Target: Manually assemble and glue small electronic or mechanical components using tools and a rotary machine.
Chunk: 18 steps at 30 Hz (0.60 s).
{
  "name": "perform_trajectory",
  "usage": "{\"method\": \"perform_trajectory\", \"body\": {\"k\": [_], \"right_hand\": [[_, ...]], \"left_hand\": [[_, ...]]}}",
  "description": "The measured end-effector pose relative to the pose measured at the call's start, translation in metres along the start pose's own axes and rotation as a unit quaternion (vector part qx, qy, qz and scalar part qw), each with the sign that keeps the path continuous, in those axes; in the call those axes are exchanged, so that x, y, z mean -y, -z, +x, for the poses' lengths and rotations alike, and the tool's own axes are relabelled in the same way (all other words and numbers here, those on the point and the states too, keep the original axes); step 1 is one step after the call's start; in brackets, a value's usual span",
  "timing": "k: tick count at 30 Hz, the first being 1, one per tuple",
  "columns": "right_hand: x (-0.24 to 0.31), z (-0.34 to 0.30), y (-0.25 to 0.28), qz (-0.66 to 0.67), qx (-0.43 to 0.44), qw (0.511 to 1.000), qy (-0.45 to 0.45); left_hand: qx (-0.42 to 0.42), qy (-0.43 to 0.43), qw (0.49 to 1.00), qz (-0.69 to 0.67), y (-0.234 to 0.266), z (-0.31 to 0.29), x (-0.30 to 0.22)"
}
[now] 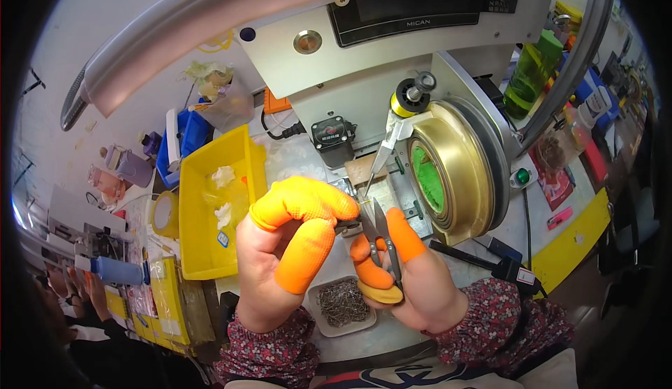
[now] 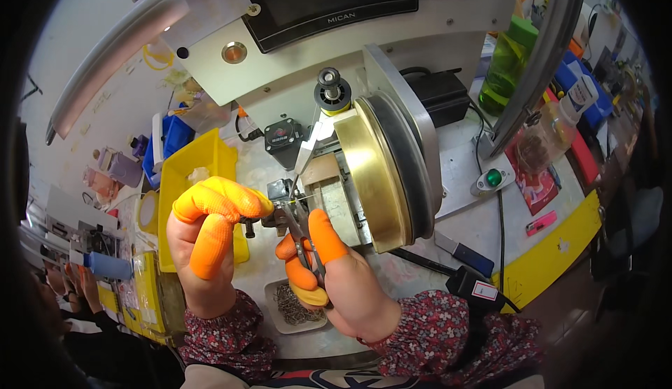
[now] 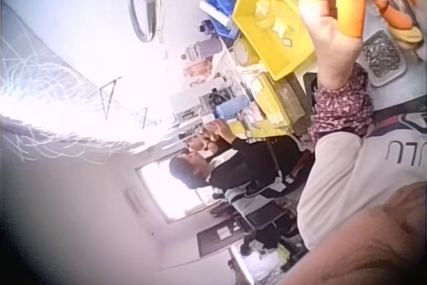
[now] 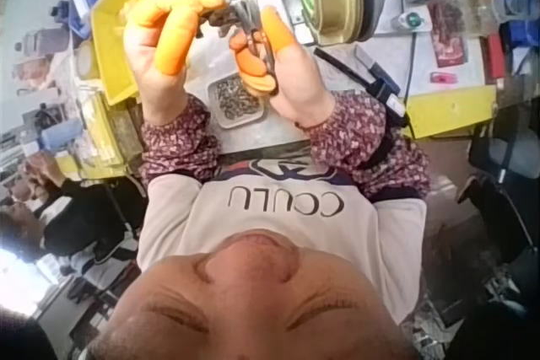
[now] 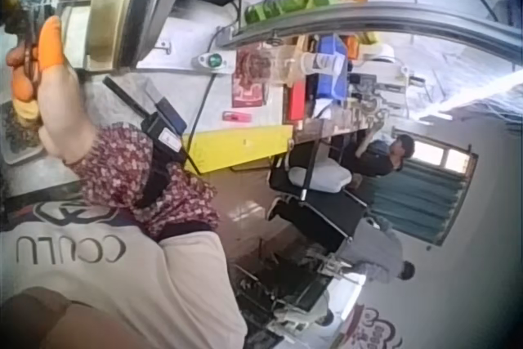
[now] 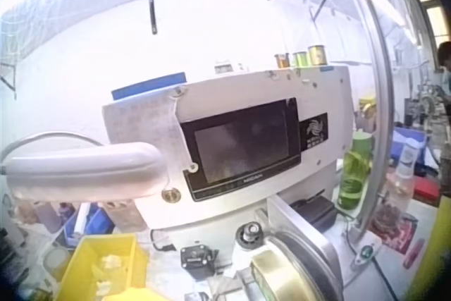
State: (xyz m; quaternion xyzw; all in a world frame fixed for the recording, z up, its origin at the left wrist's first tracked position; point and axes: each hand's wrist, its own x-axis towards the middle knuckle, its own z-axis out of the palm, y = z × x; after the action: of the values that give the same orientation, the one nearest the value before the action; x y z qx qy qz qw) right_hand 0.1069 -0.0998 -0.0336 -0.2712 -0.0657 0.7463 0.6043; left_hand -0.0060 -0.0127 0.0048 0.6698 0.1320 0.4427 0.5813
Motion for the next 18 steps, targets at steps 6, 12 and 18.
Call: {"method": "perform_trajectory", "body": {"k": [6,12,18], "right_hand": [[0.001,0.003,0.0,0.041,-0.006,0.999,-0.015],[0.001,0.006,0.0,0.026,-0.038,0.999,0.002],[0.001,0.002,0.006,-0.031,-0.013,0.999,0.012]], "left_hand": [[0.026,-0.01,0.999,0.04,-0.002,0.0,-0.004],[0.078,-0.012,0.98,0.183,-0.001,0.0,-0.004],[0.077,-0.043,0.975,0.203,0.01,0.003,-0.009]]}}
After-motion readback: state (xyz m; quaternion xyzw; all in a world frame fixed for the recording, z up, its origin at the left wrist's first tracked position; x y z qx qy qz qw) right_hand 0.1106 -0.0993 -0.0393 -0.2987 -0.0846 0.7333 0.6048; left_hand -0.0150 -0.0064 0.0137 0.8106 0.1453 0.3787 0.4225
